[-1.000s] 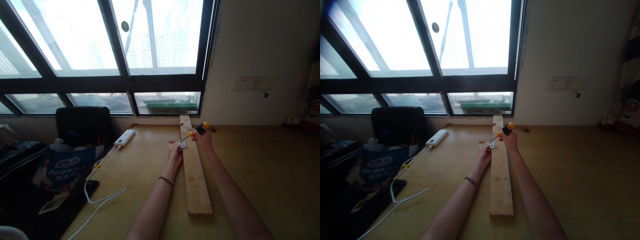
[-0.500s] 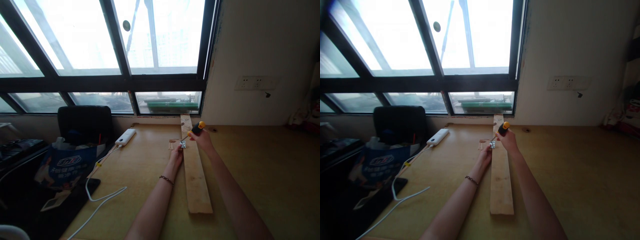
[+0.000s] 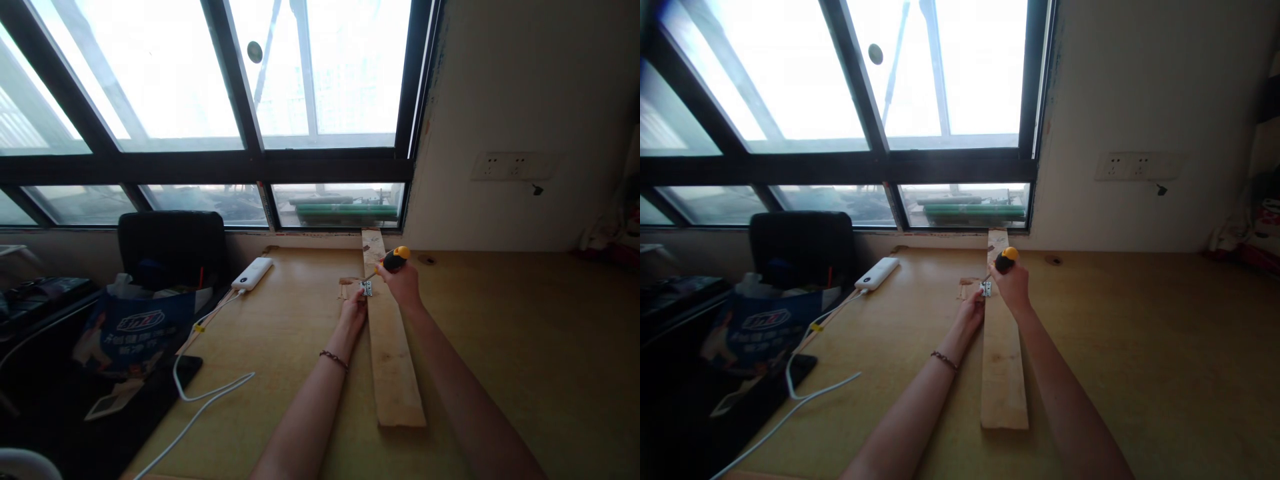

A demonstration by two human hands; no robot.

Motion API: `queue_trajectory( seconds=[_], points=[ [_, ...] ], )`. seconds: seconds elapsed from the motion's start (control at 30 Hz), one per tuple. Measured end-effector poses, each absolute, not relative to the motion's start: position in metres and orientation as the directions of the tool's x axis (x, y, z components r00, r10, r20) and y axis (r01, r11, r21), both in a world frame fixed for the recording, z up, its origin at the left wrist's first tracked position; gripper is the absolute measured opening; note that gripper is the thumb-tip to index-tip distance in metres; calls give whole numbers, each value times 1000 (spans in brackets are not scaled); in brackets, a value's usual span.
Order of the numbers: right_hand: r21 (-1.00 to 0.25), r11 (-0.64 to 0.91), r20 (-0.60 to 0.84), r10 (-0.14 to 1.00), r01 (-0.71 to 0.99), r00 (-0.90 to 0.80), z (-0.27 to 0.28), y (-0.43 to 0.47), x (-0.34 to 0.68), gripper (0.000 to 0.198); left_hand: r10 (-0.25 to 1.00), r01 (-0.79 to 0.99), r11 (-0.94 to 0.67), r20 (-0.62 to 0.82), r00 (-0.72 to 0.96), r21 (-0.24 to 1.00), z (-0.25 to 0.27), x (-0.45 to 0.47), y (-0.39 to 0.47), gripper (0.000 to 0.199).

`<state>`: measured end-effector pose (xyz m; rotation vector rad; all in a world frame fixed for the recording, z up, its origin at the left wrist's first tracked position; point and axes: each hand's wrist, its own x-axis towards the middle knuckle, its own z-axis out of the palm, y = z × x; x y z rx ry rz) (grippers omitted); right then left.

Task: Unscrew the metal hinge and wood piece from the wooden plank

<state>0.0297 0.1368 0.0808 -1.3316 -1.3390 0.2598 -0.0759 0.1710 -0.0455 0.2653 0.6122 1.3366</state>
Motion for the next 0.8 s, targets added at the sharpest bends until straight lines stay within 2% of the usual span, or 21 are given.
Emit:
queue_trajectory(
  seconds=[0.13, 0.3, 0.33, 0.4, 0.47, 0.53, 0.67, 0.8],
  points=[
    [-904, 331, 394, 891, 273, 225, 86, 137, 33, 39, 965, -824, 212, -244, 93, 525, -47, -76, 172, 5],
    [-941, 325, 335, 935, 96, 119, 91, 135, 39, 37, 967, -827, 196, -241, 75, 527, -46, -76, 172, 6],
    [-936, 326, 342, 931, 131, 128, 92, 134, 39, 34, 968, -829, 197, -241, 77, 523, -46, -76, 172, 6],
    [-892, 325, 399, 892, 314, 212, 93, 132, 39, 30, 966, -833, 205, -244, 88, 513, -44, -76, 171, 6],
    [-795, 296, 505, 806, 529, 309, 92, 131, 38, 31, 964, -841, 213, -247, 98, 498, -43, -77, 170, 6],
    [-718, 253, 581, 730, 648, 359, 90, 132, 37, 33, 964, -848, 219, -243, 110, 483, -42, -77, 170, 7],
    [-746, 248, 568, 722, 618, 395, 83, 135, 37, 34, 960, -846, 238, -250, 129, 477, -42, -77, 172, 8],
    [-783, 263, 547, 723, 564, 422, 82, 136, 40, 38, 949, -780, 277, -284, 133, 562, -43, -84, 174, 9]
  ],
)
